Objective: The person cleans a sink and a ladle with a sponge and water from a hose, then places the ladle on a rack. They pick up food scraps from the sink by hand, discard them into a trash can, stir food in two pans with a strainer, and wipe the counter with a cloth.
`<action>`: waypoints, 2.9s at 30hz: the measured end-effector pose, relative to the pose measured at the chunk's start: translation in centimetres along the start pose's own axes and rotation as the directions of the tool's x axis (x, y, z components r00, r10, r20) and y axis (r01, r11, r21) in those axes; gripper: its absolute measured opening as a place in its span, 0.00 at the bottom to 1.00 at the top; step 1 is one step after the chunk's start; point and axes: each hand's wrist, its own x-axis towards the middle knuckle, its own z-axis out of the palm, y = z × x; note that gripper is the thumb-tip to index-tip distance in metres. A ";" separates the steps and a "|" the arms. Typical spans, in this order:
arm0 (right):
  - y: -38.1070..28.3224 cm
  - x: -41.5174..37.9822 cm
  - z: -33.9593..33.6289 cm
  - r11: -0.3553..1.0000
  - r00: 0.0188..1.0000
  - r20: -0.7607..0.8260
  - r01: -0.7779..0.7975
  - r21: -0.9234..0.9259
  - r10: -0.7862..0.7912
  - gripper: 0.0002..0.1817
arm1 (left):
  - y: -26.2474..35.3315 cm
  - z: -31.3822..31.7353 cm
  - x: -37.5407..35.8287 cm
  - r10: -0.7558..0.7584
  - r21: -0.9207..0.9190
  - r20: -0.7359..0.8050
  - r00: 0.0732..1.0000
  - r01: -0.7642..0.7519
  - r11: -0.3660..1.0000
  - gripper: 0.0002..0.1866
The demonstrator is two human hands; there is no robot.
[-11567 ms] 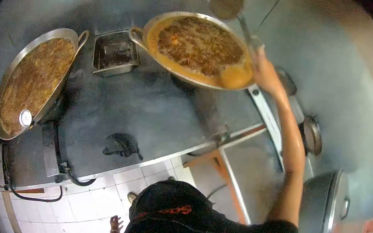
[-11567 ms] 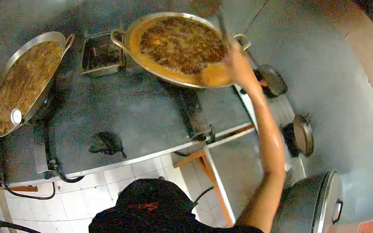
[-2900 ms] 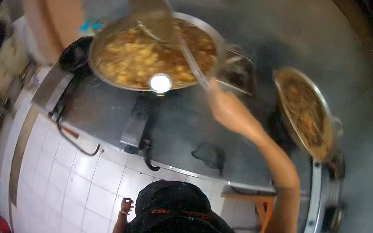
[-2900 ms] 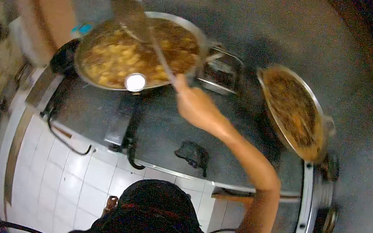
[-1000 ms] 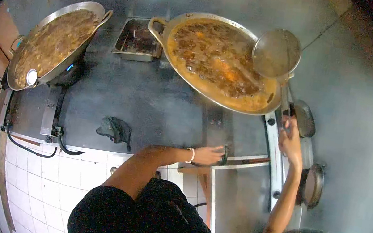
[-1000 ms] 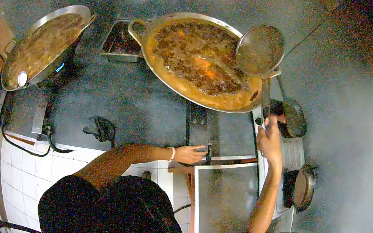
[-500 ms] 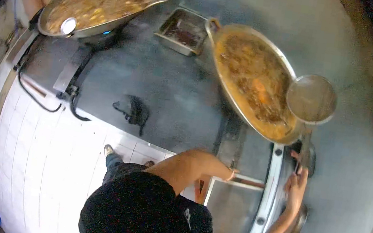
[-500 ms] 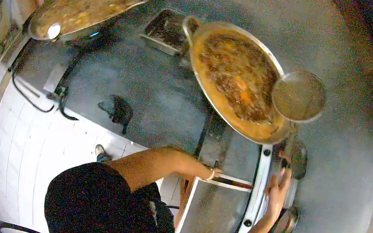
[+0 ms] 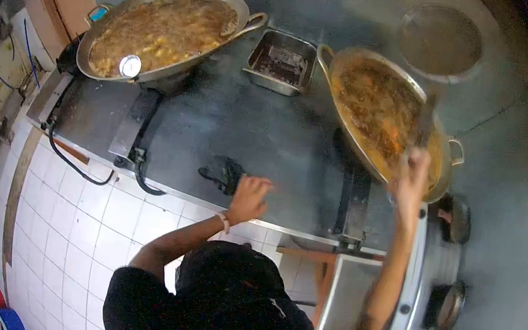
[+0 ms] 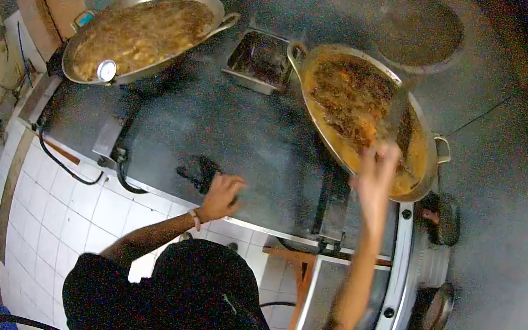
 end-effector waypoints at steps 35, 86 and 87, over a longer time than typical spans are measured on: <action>14.0 -11.6 28.7 0.834 0.926 0.376 0.187 -0.518 0.026 0.11 | -16.5 -13.3 -28.3 -0.722 0.053 -0.284 0.631 0.762 0.646 0.26; -2.0 -10.8 27.1 0.976 0.627 0.772 -0.082 0.199 -0.105 0.16 | -14.1 -0.5 -59.1 -0.910 -0.540 0.379 -0.169 0.758 -0.366 0.16; -2.4 -9.5 23.7 0.993 0.735 0.676 -0.039 0.112 -0.047 0.16 | -14.3 -0.9 -58.3 -0.897 -0.493 0.406 -0.177 0.783 -0.378 0.16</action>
